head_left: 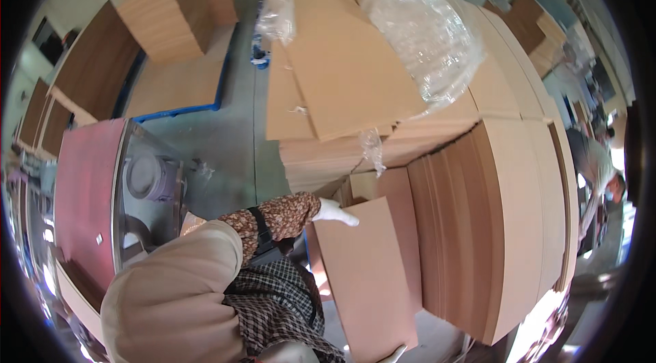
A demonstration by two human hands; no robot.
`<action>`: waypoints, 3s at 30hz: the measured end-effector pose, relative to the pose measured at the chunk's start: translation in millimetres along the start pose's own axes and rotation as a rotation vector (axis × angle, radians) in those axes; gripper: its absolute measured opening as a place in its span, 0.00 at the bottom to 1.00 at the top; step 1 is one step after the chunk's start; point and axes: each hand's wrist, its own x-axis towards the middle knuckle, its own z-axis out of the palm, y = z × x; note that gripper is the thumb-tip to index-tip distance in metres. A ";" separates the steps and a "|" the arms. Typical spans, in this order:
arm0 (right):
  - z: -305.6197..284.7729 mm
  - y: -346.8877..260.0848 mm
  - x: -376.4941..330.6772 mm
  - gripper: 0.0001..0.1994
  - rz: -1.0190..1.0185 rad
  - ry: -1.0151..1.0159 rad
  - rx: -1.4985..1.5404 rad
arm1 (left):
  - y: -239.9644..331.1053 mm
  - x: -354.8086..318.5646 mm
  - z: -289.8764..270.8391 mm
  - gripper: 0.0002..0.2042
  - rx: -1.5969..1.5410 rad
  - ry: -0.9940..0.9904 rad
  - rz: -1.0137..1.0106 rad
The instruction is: Stacking and organizing wooden furniture panels in a workshop.
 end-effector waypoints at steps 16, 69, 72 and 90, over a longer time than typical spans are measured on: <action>168.5 7.0 15.6 0.41 0.143 -0.501 -0.364 | -90.0 -164.4 -12.2 0.38 -0.510 0.009 -0.009; 638.3 348.7 -242.9 0.37 0.279 -1.126 -1.134 | -539.2 -582.9 -320.1 0.36 -1.204 1.070 0.068; 647.9 364.3 -255.0 0.37 0.294 -1.155 -1.185 | -562.5 -643.2 -344.7 0.38 -1.024 1.153 -0.009; 675.3 418.4 -354.8 0.39 0.098 -1.384 -1.784 | -655.1 -612.6 -363.9 0.47 -0.210 1.617 -0.927</action>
